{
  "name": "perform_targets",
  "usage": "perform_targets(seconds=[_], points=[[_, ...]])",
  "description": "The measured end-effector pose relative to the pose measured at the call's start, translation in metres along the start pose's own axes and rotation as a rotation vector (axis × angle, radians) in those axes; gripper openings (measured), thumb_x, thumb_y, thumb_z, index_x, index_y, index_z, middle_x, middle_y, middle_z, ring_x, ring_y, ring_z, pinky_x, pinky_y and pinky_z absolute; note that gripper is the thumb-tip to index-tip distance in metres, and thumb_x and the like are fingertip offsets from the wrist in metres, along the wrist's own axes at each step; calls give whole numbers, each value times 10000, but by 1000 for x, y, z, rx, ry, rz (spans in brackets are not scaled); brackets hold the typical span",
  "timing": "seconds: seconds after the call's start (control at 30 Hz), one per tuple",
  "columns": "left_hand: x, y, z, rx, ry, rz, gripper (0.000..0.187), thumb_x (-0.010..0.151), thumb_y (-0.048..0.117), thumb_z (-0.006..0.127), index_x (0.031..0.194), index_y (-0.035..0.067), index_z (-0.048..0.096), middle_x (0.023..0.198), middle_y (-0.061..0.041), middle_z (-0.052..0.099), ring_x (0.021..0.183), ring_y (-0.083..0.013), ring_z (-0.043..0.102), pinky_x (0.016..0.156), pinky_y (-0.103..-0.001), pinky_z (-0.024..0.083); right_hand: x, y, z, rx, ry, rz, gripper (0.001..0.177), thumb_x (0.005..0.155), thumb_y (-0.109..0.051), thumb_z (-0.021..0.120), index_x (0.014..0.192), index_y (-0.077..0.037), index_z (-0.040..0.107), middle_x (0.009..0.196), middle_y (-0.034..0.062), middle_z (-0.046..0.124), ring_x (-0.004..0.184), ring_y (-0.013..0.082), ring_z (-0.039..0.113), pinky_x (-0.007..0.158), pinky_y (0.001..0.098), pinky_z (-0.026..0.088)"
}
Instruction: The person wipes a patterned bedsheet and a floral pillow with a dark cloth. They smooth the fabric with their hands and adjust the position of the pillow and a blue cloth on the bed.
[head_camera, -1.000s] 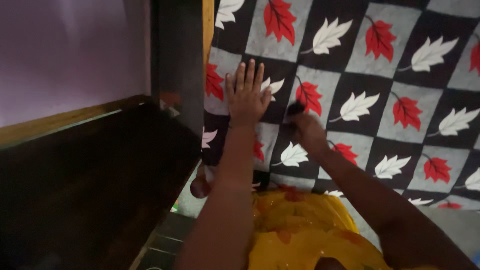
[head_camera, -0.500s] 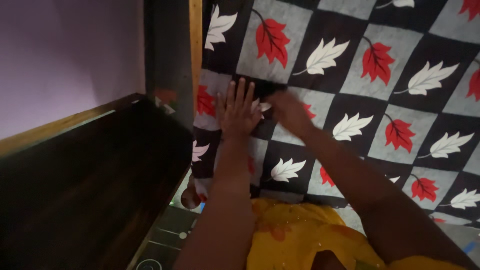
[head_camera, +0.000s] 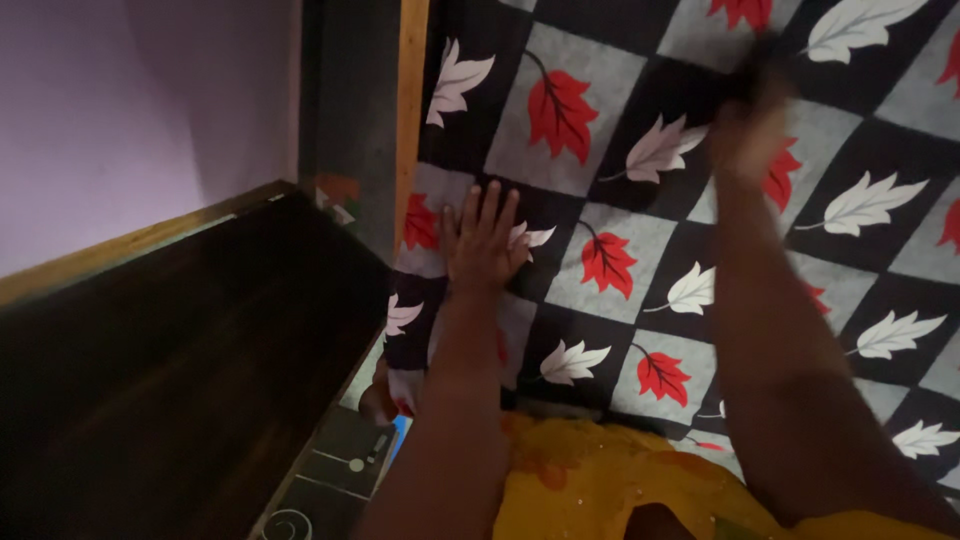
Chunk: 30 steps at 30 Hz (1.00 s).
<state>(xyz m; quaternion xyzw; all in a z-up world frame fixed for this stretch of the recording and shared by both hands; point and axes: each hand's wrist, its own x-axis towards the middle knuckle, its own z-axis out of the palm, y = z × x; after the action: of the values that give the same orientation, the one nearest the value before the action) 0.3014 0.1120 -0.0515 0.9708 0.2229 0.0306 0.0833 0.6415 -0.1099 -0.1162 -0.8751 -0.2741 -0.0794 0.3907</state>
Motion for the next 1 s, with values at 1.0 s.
perform_targets(seconds=[1.0], points=[[-15, -6, 29, 44, -31, 12, 624, 1034, 615, 395, 1600, 354, 426, 1685, 7, 334, 1544, -254, 320, 1231, -613, 217, 135, -240, 94, 167, -723, -274, 405, 881, 19, 596, 1242, -83, 749, 1236, 137, 732, 917, 324, 699, 743, 464, 561]])
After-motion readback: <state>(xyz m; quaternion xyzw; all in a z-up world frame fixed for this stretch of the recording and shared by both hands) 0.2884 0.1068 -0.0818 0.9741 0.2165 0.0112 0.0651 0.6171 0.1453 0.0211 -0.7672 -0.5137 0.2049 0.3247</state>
